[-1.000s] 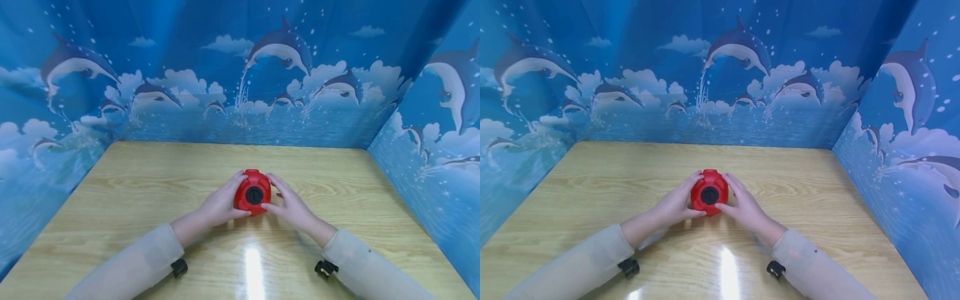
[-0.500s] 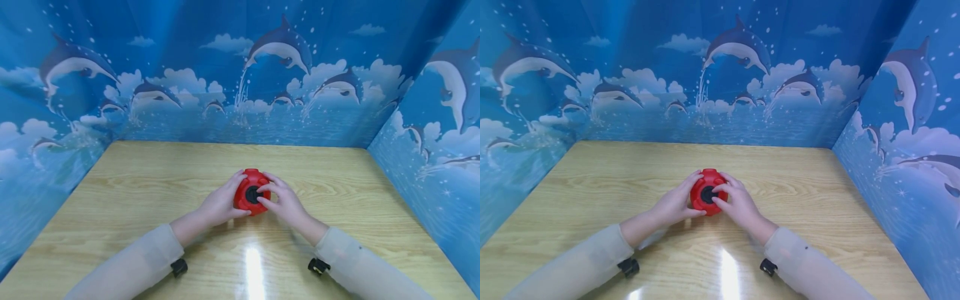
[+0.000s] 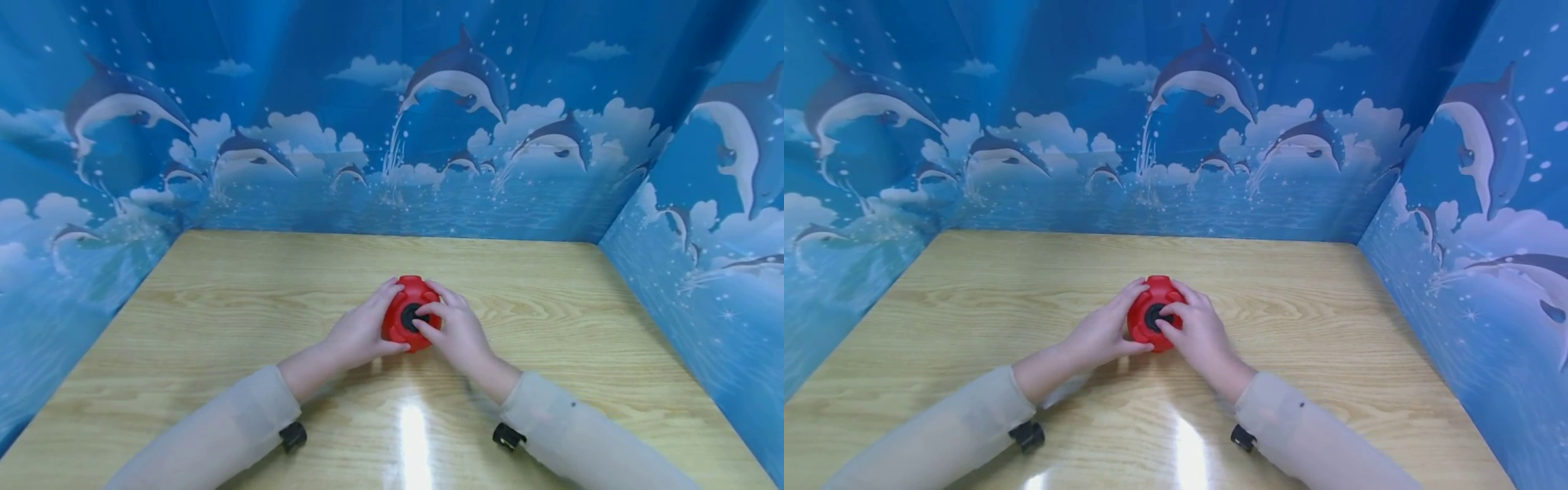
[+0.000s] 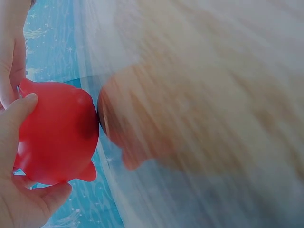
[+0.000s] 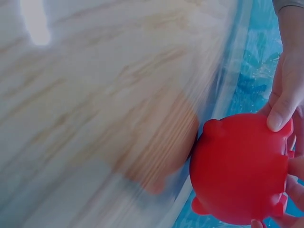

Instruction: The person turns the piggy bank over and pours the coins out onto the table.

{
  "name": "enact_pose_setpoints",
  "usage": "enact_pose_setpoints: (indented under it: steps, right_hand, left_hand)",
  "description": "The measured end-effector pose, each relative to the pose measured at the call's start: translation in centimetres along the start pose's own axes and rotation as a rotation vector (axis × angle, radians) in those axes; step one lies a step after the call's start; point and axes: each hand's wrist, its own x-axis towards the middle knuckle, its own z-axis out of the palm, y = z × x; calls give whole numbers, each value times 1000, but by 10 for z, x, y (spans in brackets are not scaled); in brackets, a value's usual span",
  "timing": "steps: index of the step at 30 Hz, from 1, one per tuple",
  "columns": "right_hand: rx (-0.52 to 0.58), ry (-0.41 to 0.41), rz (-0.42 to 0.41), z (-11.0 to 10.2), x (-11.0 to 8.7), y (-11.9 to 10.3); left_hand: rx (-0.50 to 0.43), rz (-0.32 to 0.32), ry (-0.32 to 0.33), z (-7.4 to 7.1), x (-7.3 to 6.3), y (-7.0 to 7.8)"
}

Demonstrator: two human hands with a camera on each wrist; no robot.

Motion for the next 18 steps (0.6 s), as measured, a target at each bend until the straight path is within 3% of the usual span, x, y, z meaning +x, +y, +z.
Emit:
enact_pose_setpoints:
  steps: [18]
  right_hand:
    - [17, 41, 3, 3, 1, -5]
  left_hand:
    - [-5, -15, 0, 0, 0, 1]
